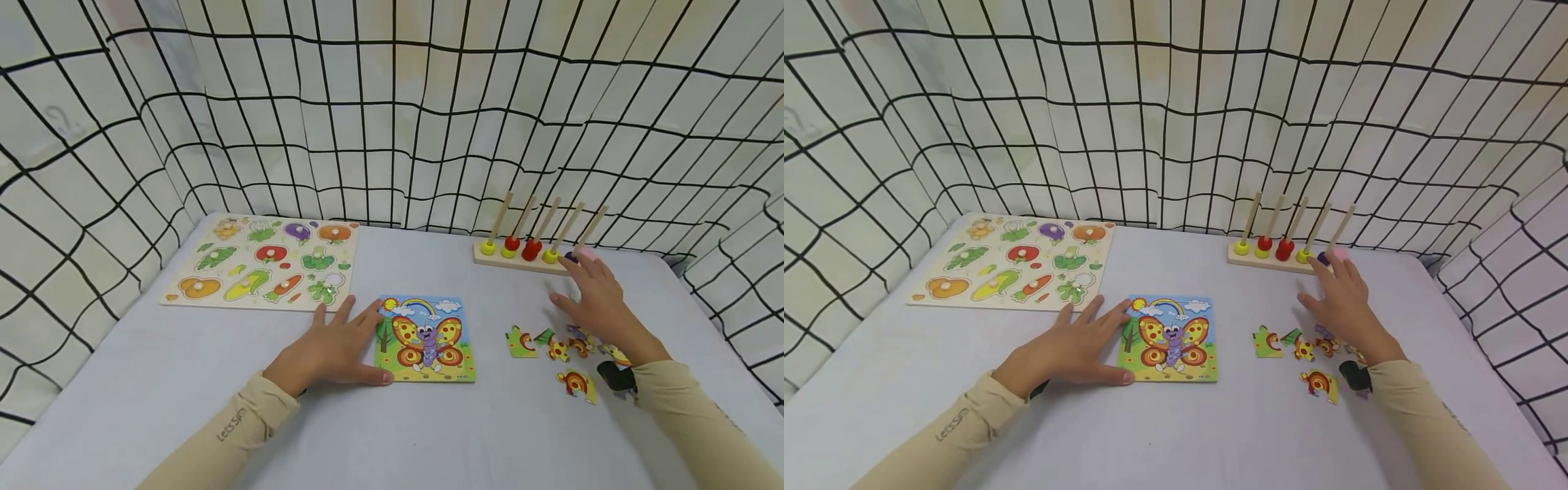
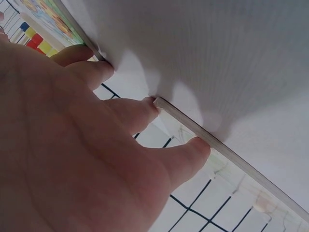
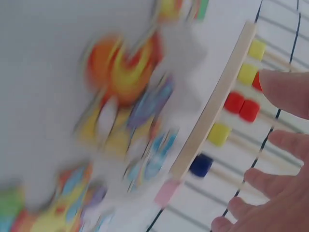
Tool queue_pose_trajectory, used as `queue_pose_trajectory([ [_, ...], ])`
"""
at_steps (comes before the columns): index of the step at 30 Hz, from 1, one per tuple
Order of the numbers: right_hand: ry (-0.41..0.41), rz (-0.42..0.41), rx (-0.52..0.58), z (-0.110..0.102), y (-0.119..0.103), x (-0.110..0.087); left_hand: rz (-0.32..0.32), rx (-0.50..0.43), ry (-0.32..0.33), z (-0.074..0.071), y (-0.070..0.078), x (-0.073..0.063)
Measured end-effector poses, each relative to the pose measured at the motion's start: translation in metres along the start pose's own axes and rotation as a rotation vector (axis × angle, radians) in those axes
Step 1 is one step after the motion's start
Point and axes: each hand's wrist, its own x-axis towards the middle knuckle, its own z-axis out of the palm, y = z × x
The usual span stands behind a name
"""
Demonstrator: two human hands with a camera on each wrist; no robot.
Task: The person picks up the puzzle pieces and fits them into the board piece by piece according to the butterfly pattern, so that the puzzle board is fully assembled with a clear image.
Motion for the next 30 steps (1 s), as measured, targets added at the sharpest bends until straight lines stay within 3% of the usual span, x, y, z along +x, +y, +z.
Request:
queue_pose_trajectory([
  [10,-0.068,0.068,-0.003,-0.008,0.031,-0.006,-0.008,0.014,-0.005,-0.002,0.001,0.0],
  [18,-0.078,0.112,-0.004,-0.005,0.048,-0.011,-0.011,0.013,-0.008,-0.001,0.002,0.0],
  [30,-0.093,0.118,0.007,-0.002,0.057,-0.014,-0.009,0.009,-0.014,-0.002,0.002,0.001],
])
